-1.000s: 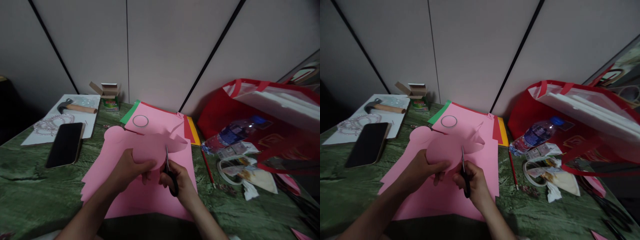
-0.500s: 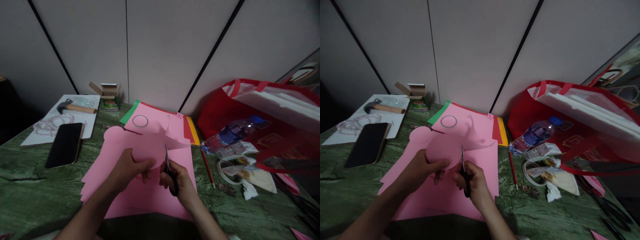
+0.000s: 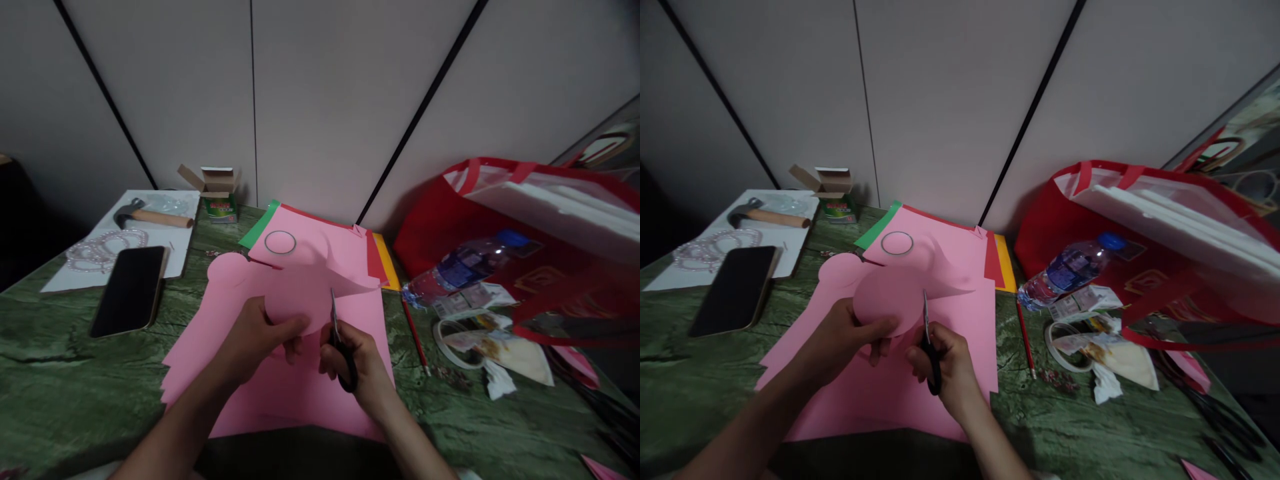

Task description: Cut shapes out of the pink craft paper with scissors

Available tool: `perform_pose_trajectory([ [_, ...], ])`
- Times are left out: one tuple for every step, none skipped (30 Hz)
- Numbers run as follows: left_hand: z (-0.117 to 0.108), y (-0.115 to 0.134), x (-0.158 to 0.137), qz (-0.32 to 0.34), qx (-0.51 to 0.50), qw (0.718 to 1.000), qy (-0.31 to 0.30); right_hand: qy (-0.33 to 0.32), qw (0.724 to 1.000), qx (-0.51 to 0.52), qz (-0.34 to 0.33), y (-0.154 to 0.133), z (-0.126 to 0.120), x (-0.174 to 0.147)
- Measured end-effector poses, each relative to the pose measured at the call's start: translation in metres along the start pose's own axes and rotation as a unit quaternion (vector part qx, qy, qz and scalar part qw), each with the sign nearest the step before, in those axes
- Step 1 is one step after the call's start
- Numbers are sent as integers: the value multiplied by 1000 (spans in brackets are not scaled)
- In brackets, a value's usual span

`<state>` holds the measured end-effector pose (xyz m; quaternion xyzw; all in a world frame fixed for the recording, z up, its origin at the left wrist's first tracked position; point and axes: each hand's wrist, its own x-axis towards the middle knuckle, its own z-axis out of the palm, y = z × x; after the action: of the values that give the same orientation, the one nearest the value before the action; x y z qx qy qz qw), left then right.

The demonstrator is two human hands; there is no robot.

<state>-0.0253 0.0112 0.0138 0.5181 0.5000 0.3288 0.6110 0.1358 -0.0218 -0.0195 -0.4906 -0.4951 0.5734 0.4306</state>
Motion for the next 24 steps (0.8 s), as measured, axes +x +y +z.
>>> perform_pose_trajectory([
  [0,-1,0,2,2,1000,1,0,1000,0,-1,0,0,0],
  [0,-2,0,1,3,1000,3,0,1000,1,-1,0,0,0],
  [0,-3,0,-1,3,1000,6,1,1000,2,0,-1,0,0],
  [0,-4,0,-6,-2,1000,10,1,1000,4,1,-1,0,0],
  [1,-4,0,-14,-10,1000,13,1,1000,5,2,-1,0,0],
  [1,-5,1,-24,-22,999,15,-1,1000,6,4,-1,0,0],
  [2,-5,1,-33,-34,999,14,-3,1000,8,4,-1,0,0],
  [2,-6,1,-40,-45,998,11,-5,1000,9,4,-1,0,0],
  [3,-6,1,-45,-55,997,7,-7,1000,9,2,-1,0,0],
  [3,-6,2,-46,-61,997,4,-7,1000,10,0,0,0,0],
  [4,-5,2,-45,-64,997,2,-6,1000,10,-2,0,0,0],
  [4,-5,2,-42,-66,997,1,-6,1000,9,-5,1,-1,1],
  [4,-4,2,-39,-67,997,-1,-4,1000,10,-8,2,-1,1],
  [5,-4,2,-36,-70,997,-6,-4,1000,10,-12,2,-1,2],
  [5,-3,2,-34,-75,996,-15,-4,1000,12,-16,3,-2,2],
  [5,-3,2,-32,-81,996,-28,-4,1000,13,-23,4,-2,3],
  [5,-2,2,-30,-87,995,-43,-3,999,13,-31,4,-2,3],
  [5,-2,1,-27,-93,994,-59,-1,999,13,-39,5,-3,4],
  [5,-2,1,-24,-99,992,-71,1,999,12,-47,5,-3,4],
  [5,-2,0,-21,-102,991,-78,3,999,12,-53,5,-3,4],
  [5,-2,0,-18,-104,991,-82,4,998,14,-56,5,-4,4],
  [5,-2,0,-16,-104,991,-84,3,998,17,-55,4,-4,4],
  [5,-3,0,-15,-103,991,-85,1,998,19,-54,4,-4,4],
  [5,-3,0,-15,-101,991,-86,-2,998,18,-54,4,-4,4],
])
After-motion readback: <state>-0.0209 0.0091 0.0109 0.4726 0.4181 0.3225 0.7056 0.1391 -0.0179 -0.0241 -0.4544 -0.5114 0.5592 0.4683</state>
